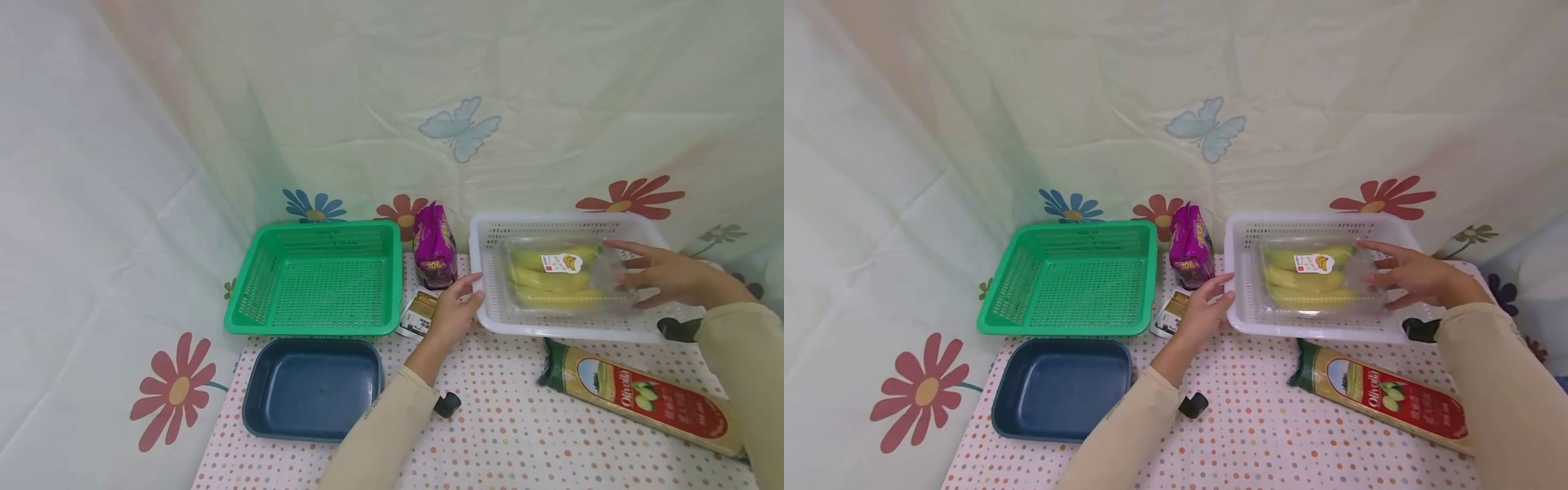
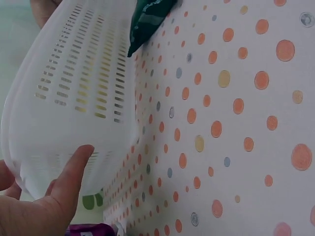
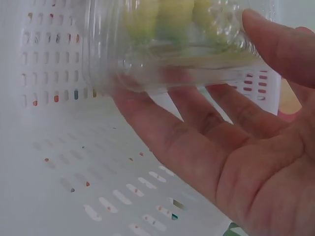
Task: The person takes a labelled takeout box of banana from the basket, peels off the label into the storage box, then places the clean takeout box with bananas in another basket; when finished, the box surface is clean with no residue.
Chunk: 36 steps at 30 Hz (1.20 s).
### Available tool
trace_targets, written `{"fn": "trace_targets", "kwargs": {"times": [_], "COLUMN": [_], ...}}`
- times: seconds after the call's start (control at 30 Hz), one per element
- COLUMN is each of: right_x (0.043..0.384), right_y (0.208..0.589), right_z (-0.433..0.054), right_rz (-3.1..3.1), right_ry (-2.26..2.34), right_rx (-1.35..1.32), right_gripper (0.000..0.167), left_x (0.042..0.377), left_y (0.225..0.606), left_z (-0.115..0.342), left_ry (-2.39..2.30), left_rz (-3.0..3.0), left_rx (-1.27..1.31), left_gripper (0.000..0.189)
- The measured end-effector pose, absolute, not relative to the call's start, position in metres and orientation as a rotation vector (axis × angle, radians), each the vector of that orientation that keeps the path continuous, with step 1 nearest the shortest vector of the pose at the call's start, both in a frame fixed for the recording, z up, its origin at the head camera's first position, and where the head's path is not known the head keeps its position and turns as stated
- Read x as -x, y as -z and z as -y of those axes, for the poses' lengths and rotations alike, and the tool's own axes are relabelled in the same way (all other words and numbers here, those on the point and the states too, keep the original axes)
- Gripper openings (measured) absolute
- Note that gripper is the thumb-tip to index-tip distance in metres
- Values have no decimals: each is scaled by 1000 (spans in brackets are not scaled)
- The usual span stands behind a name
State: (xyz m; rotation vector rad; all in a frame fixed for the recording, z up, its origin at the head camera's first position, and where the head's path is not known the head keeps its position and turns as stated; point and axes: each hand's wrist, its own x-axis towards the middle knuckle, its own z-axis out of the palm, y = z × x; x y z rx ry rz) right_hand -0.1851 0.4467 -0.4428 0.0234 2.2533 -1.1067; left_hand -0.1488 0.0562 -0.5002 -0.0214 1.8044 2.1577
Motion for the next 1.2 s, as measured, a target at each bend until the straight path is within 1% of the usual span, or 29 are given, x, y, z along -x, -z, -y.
{"fn": "trace_targets", "kwargs": {"times": [0.47, 0.77, 1.07, 1.2], "right_x": [182, 167, 149, 139], "right_y": [433, 422, 412, 403], "right_z": [-450, -449, -452, -448], "right_rz": [-2178, -2241, -2376, -2423], "right_ry": [1138, 1206, 1139, 1099], "right_rx": [-17, -4, -22, -24], "right_gripper": [94, 88, 84, 85], "left_x": [148, 146, 148, 150], "left_y": [499, 499, 502, 503], "left_z": [-56, -57, -57, -56], "left_ry": [-2163, -2163, -2168, -2169], "left_rz": [-1797, -1816, -1769, -1751], "left_rx": [31, 39, 27, 22], "left_gripper": [41, 38, 40, 39]}}
